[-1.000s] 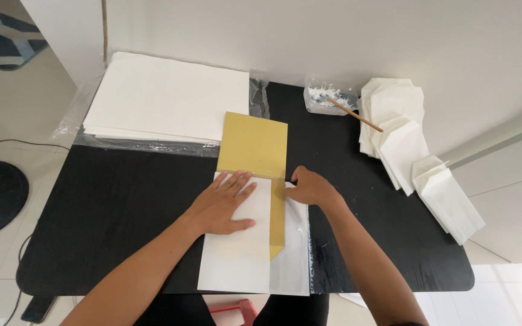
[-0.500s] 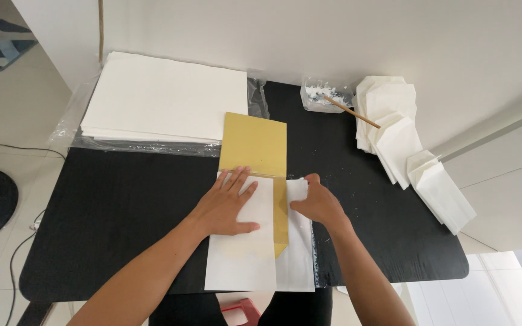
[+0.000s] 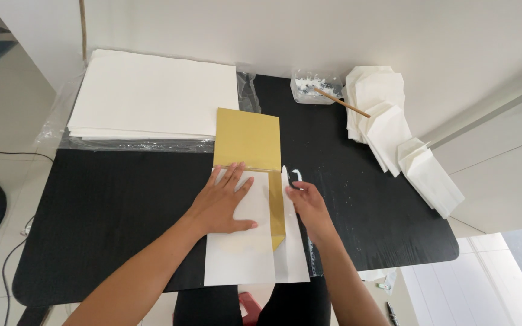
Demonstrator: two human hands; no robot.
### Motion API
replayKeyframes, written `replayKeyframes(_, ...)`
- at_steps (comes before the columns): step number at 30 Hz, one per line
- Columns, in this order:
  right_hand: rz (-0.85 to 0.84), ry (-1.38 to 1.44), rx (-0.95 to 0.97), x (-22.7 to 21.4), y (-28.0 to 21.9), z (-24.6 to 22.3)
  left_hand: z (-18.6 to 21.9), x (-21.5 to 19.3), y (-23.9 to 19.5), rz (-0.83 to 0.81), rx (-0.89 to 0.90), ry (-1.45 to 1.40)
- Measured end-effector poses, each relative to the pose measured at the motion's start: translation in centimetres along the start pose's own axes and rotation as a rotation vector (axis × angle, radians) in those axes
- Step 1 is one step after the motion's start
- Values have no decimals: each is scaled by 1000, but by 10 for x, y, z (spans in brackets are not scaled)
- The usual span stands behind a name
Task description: Applying glue to paper edges and folding them over a template to assemble paper bags.
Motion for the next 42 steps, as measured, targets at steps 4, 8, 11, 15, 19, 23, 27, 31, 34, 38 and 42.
replayKeyframes(4,2,467,142,13,-26,5,-2,16,-2,-56,-26,-16)
replayKeyframes(8,-61,725,144,11,-11,38,-5,19,-1,-63,-24,-17)
replayKeyframes(11,-68,787,97,11,-5,46,-1,17,-3,-52,-14,-24)
replayKeyframes(15,-38,889,11,16,4,55,5,5,-8,42,-6,-4)
replayKeyframes(19,0,890,4,19,-1,48,20,6,-12,38,67,83)
replayKeyframes(23,20,915,3,18,0,50,15,21,-10,-46,71,-17)
replayKeyframes(27,67,954,7,21,-2,47,16,19,-8,-59,69,-7)
replayKeyframes(31,81,970,13,22,-3,47,18,15,-9,-59,80,-24)
replayKeyframes(34,99,979,32,23,-4,50,20,15,-11,-71,81,-15)
replayKeyframes(38,116,929,43,23,-4,46,21,13,-10,-75,88,-16)
replayKeyframes(42,123,913,47,24,-5,45,20,14,-9,-77,78,-13)
Point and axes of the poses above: each hand's wrist, its own y-axis towards the middle knuckle, its own x-axis out of the palm, z = x × y, the point moved 8 cm from there along y, towards the middle knuckle, and after that the axes turned 3 degrees about x, right-handed, at the moved point
